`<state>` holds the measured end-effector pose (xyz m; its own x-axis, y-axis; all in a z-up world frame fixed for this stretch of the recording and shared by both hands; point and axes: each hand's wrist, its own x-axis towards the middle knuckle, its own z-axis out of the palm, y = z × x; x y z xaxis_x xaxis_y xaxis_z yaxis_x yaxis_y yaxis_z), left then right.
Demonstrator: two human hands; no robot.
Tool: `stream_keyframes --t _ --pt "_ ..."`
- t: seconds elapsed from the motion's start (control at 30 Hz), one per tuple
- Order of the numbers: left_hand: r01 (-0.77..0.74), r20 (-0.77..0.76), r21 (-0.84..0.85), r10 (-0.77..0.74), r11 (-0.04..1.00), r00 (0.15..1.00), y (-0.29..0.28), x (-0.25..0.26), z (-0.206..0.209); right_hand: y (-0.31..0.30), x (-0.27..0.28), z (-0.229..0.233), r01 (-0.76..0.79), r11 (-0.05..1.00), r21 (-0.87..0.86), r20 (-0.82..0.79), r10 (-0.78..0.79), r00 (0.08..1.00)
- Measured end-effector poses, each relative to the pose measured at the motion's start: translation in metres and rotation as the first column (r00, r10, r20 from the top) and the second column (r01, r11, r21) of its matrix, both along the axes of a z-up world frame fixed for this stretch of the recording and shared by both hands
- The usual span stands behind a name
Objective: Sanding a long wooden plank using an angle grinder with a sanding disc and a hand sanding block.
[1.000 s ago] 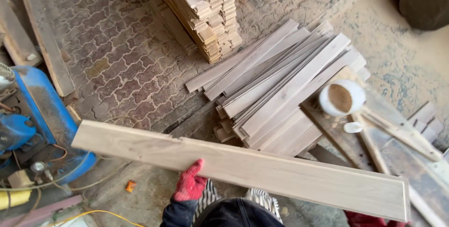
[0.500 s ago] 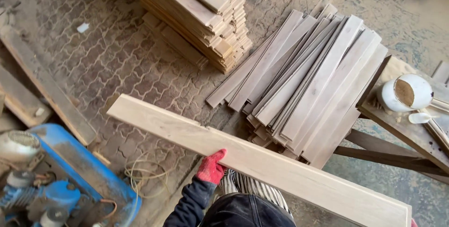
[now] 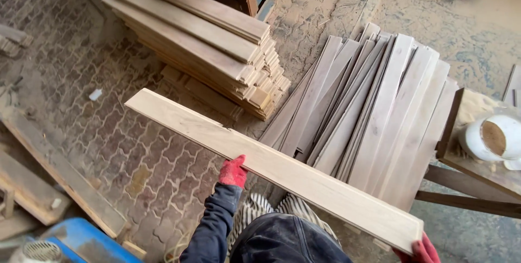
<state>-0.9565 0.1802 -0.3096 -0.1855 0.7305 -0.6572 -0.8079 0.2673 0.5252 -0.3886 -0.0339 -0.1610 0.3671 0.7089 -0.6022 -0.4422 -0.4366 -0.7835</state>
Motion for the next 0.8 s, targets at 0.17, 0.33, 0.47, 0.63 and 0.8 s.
stream_keyframes --t 0.17,0.33,0.47,0.63,0.8 --pt "-0.089 -0.119 0.013 0.09 0.996 0.989 0.098 -0.066 -0.028 0.118 -0.145 0.095 0.11 0.992 -0.064 0.005 -0.11 0.994" --pt "-0.065 -0.135 -0.054 0.057 0.996 0.989 0.21 -0.153 -0.062 0.185 -0.198 0.007 0.182 0.983 0.017 -0.022 -0.182 0.983" --pt "-0.041 -0.13 0.054 0.048 0.998 0.99 0.322 -0.231 -0.109 0.28 -0.283 -0.019 0.204 0.979 -0.024 -0.031 -0.205 0.978" --pt "-0.03 -0.109 0.036 0.033 0.999 0.994 0.415 -0.327 -0.119 0.374 -0.388 -0.042 0.198 0.98 -0.006 -0.079 -0.198 0.977" --pt "-0.009 -0.175 -0.026 0.004 1.0 0.985 0.501 -0.398 -0.167 0.491 -0.469 -0.041 0.18 0.973 -0.146 -0.084 -0.194 0.977"
